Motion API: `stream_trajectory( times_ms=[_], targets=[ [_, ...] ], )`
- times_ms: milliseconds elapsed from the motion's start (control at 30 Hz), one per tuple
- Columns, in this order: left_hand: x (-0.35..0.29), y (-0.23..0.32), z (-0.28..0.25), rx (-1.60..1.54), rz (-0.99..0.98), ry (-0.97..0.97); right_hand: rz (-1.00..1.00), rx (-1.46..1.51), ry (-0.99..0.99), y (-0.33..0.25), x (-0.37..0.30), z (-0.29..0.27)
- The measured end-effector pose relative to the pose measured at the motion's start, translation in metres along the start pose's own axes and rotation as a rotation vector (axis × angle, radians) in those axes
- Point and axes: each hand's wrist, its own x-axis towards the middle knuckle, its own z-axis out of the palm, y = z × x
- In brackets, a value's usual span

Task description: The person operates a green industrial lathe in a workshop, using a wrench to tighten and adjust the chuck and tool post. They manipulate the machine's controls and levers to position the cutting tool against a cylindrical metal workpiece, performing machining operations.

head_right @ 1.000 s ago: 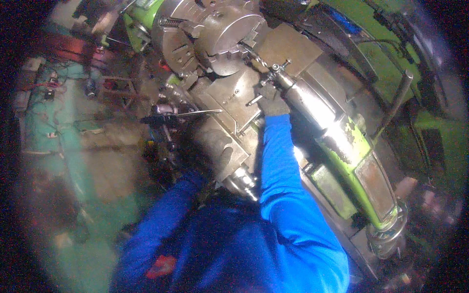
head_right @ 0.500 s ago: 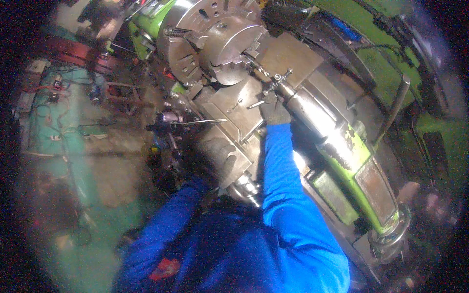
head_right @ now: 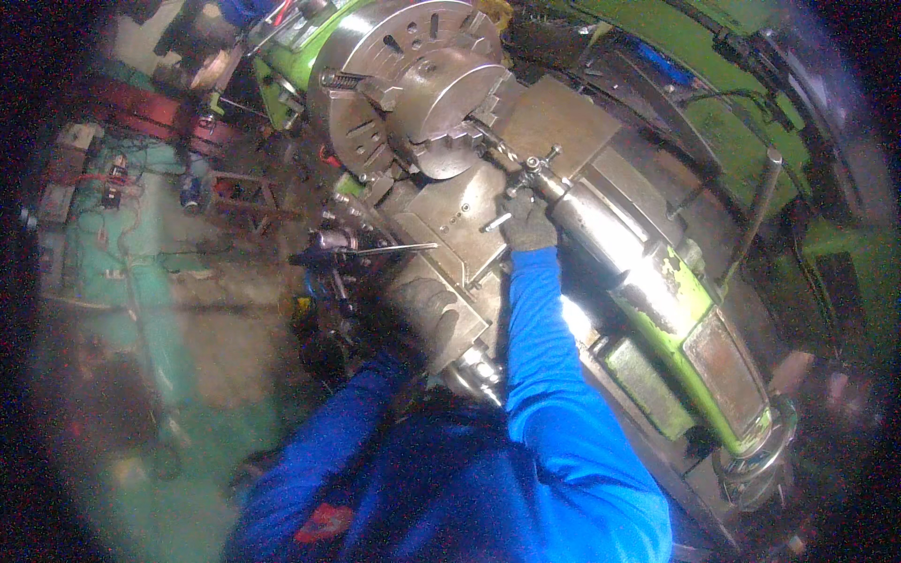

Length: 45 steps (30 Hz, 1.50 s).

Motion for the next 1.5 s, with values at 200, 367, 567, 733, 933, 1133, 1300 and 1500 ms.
stream_trajectory(
  times_ms=[200,367,567,733,933,1133,1300,1500],
  targets=[
    [0.005,0.006,-0.009,0.010,0.039,0.042,-0.103,-0.405,-0.165,-0.035,-0.005,-0.033],
    [-0.001,-0.002,0.006,0.008,0.053,0.070,-0.073,-0.278,-0.153,-0.049,-0.010,-0.043],
    [0.004,0.004,-0.002,0.002,0.018,0.045,-0.029,0.078,-0.045,-0.021,-0.010,-0.017],
    [0.010,0.005,-0.011,-0.048,0.031,0.051,0.445,2.150,-0.041,-0.029,-0.027,-0.022],
    [0.021,0.008,-0.006,-0.150,-0.111,0.143,0.238,1.129,0.178,-0.066,-0.089,-0.050],
    [0.119,0.038,0.047,-0.892,-0.491,0.428,0.505,1.243,0.188,-0.089,-0.144,-0.100],
    [0.195,0.038,0.076,-0.899,-0.703,0.170,0.520,0.954,0.191,-0.097,-0.176,-0.122],
    [0.211,0.007,0.133,-0.125,-0.381,-0.003,0.618,1.622,0.156,-0.063,-0.182,-0.112]
  ],
)
